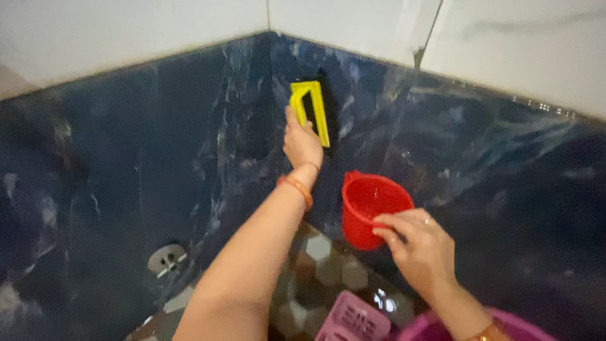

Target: The person scrubs the lower dark marble wall and upper white tiled wall of a bathroom using a yellow sponge. They repeatedly scoop water from a pink bucket with a red cup and pour it onto the wall to rinse the surface while continuing to scrub.

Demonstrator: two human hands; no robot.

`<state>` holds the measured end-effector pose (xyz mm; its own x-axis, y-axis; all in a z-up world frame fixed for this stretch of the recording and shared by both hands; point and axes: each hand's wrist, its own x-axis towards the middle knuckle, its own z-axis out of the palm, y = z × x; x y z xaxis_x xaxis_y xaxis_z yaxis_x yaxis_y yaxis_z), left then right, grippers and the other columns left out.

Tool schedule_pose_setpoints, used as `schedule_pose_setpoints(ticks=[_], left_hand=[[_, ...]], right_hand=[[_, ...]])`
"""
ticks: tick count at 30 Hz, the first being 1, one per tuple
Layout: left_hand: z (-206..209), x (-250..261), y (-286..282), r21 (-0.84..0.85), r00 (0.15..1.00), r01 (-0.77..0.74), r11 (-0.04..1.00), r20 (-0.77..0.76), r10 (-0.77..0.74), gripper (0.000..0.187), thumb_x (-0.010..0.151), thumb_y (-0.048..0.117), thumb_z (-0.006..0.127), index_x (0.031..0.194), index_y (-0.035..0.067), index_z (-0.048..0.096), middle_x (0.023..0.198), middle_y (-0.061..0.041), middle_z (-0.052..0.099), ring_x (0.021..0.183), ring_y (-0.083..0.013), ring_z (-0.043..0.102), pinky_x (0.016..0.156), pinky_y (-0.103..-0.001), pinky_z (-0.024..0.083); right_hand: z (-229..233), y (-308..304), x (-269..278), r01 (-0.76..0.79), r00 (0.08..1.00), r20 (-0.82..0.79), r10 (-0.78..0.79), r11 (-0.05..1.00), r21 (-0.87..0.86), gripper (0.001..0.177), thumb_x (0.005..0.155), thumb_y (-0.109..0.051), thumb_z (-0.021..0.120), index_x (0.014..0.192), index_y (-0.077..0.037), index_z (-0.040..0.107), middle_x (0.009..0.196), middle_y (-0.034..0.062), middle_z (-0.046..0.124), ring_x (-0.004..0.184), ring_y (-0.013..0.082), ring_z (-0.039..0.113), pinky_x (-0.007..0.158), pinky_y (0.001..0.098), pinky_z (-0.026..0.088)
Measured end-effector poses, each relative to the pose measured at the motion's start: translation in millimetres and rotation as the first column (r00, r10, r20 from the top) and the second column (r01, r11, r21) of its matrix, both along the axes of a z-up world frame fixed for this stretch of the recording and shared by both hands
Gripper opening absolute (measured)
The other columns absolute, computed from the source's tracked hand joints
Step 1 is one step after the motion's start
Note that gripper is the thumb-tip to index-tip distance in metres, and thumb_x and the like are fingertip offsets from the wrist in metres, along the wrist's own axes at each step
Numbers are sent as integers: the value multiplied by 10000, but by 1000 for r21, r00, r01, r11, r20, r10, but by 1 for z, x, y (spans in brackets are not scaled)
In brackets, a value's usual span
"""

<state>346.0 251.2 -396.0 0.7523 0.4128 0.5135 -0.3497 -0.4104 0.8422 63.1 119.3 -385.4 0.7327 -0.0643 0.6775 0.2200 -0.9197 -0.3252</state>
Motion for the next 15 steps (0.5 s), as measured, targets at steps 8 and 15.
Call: schedule_pose_setpoints(ticks=[8,15], left_hand=[[-20,-41,-46,-31,980,174,984,-95,-176,697,916,156,619,1521,87,281,1429,-265,528,1128,-493,613,966,-555,477],[-34,-39,-34,-137,973,91,986,-200,-118,753,869,82,615,1540,112,277,1414,-245,554,1160,-466,626,992,-518,491]], right_hand=[[-27,-7,-10,-57,998,28,58,998,-37,158,813,-219,801,951,-140,807,917,57,769,896,246,710,760,373,561],[-46,-7,-15,-57,998,-5,57,998,-10,156,818,-203,807,957,-133,814,895,69,762,873,253,704,757,379,558]])
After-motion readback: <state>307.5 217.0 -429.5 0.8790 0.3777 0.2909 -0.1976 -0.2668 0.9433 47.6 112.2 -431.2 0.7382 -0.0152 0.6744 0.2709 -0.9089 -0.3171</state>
